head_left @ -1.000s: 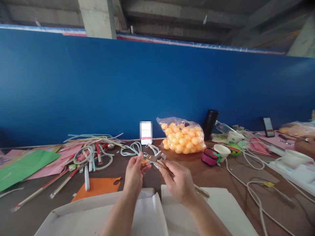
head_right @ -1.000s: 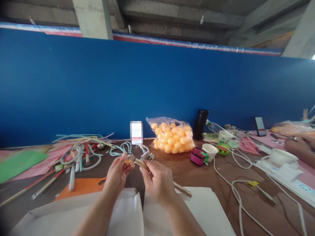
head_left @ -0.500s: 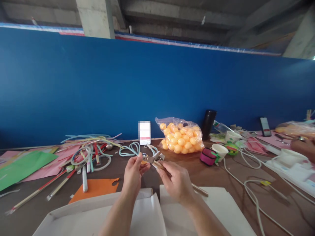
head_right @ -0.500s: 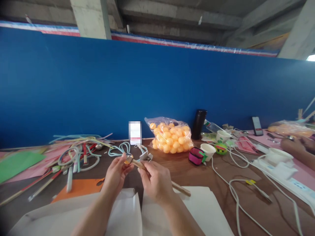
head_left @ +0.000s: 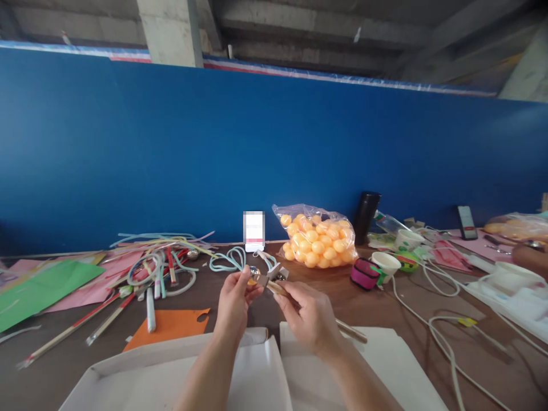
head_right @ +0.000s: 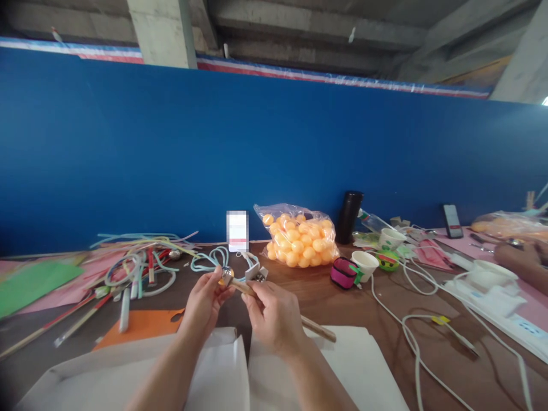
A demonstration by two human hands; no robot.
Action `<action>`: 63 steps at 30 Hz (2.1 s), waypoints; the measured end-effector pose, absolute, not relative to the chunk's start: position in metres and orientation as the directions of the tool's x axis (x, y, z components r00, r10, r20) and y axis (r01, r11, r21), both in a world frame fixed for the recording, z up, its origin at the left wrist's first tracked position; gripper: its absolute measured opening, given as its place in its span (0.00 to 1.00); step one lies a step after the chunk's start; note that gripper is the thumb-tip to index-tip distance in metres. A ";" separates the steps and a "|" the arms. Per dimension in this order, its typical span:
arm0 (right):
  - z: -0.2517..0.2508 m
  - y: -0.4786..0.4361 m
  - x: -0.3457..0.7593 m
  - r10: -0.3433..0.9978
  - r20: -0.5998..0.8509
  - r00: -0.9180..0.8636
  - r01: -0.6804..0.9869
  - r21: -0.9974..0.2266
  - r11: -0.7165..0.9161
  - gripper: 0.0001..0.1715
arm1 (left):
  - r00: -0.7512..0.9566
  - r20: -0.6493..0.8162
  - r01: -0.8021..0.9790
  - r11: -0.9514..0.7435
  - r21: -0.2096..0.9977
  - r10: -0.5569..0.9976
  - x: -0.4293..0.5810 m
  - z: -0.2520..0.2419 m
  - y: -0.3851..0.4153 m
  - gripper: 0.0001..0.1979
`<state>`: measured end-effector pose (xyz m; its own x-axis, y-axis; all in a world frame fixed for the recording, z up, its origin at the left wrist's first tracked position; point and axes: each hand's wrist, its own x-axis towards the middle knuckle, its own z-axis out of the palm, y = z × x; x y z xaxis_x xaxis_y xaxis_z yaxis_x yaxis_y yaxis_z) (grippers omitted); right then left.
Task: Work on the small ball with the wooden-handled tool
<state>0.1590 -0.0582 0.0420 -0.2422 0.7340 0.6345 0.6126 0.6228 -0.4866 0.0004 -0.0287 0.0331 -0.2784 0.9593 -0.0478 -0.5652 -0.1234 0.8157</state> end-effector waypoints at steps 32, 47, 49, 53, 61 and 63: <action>0.043 -0.058 0.162 0.700 0.689 -0.188 0.545 -0.520 0.658 0.14 | -0.122 0.039 -0.739 -0.117 0.663 0.992 -0.004 0.034 -0.029 0.15; 0.043 -0.058 0.162 0.700 0.677 -0.226 0.576 -0.486 0.657 0.14 | -0.183 0.013 -0.669 -0.134 0.731 0.983 -0.002 0.036 -0.030 0.18; 0.043 -0.058 0.162 0.701 0.678 -0.222 0.571 -0.492 0.657 0.14 | -0.179 0.020 -0.667 -0.136 0.733 0.984 -0.002 0.037 -0.030 0.19; 0.043 -0.058 0.161 0.720 0.655 -0.229 0.569 -0.510 0.645 0.15 | -0.180 0.022 -0.646 -0.135 0.752 0.983 -0.002 0.037 -0.031 0.20; 0.041 -0.056 0.161 0.729 0.660 -0.182 0.595 -0.516 0.616 0.14 | -0.183 0.059 -0.555 -0.153 0.818 0.981 -0.003 0.033 -0.028 0.20; 0.041 -0.055 0.161 0.727 0.663 -0.180 0.609 -0.505 0.611 0.14 | -0.186 0.058 -0.540 -0.152 0.828 0.981 -0.003 0.031 -0.027 0.20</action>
<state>0.1614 -0.0554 0.0409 -0.1796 0.7269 0.6628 0.6090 0.6113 -0.5055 -0.0029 -0.0271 0.0312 -0.1862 0.9808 0.0585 -0.5395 -0.1518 0.8281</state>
